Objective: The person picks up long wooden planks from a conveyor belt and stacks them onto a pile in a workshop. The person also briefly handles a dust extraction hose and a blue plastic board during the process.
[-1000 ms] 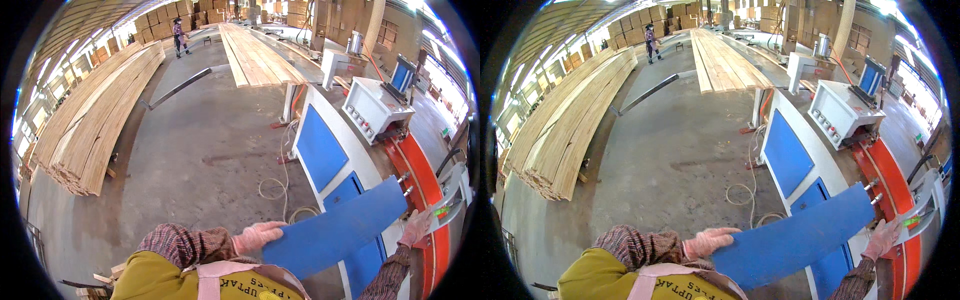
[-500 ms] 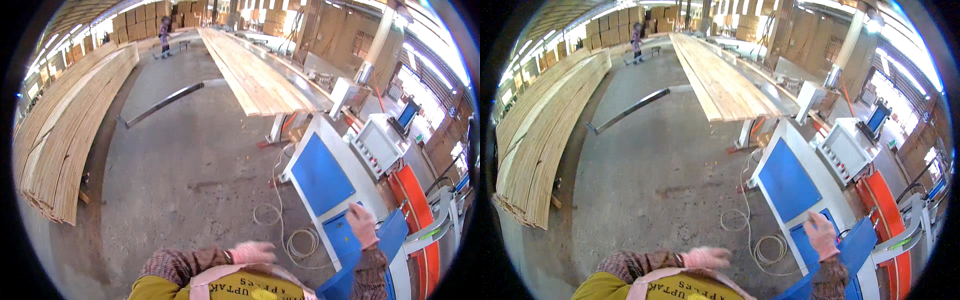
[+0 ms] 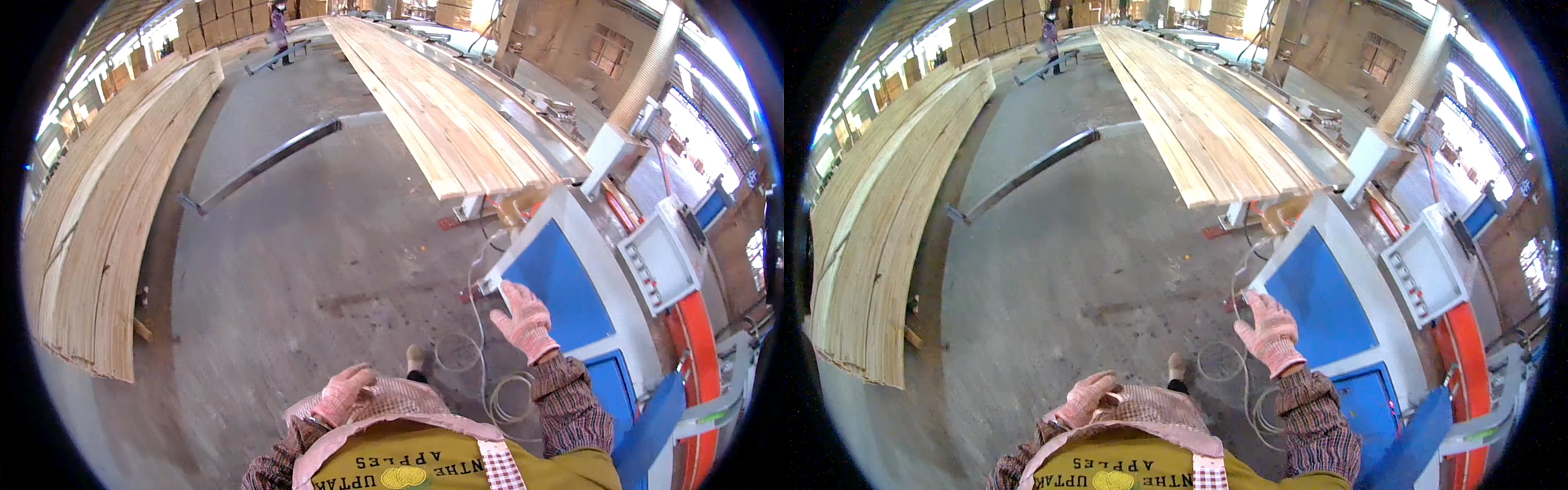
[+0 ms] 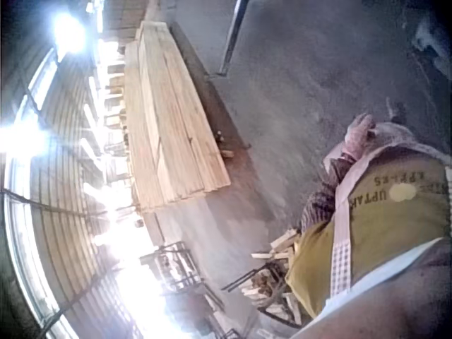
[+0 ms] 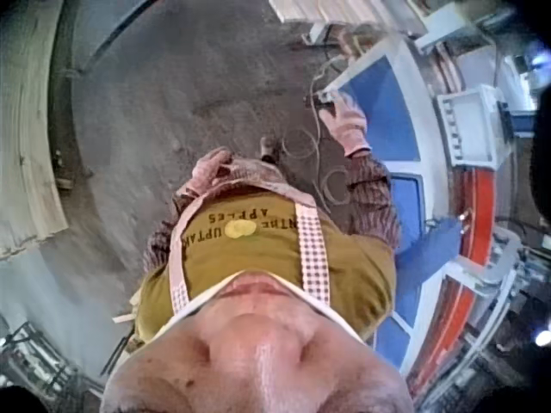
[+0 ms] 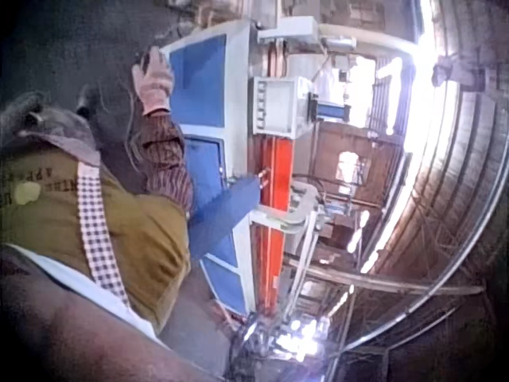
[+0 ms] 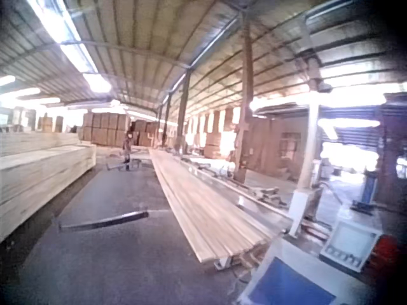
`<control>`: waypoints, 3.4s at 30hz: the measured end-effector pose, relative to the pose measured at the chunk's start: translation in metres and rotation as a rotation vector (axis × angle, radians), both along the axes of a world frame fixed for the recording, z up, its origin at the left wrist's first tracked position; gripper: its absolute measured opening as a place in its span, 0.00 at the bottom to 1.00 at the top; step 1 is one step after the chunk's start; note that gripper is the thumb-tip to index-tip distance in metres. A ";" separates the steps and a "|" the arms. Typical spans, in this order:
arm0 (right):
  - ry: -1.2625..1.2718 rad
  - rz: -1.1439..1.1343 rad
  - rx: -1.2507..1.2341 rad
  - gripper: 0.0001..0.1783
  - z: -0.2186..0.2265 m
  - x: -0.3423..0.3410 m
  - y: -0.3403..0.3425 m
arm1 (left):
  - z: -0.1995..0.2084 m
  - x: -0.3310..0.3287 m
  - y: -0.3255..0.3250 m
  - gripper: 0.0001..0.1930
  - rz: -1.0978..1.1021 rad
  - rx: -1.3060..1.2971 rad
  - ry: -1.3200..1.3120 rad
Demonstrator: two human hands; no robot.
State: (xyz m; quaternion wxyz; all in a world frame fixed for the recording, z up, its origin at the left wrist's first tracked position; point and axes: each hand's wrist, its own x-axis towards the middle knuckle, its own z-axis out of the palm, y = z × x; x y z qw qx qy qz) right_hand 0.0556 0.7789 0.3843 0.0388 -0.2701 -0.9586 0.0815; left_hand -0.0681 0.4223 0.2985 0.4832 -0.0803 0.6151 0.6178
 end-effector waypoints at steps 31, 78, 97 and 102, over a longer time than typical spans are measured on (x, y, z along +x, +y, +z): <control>0.122 0.454 0.601 0.26 -0.015 -0.297 0.205 | 0.052 -0.294 0.422 0.14 -0.062 0.220 0.008; 0.488 0.138 -1.500 0.42 0.019 -0.259 0.221 | 0.119 -0.291 0.483 0.64 -0.151 -0.472 0.817; 0.328 0.136 -1.258 0.34 0.000 -0.272 0.285 | 0.111 -0.292 0.477 0.59 -0.020 -0.498 0.899; 0.434 0.328 -0.849 0.33 -0.041 -0.265 0.259 | 0.126 -0.287 0.496 0.63 -0.056 -0.551 0.802</control>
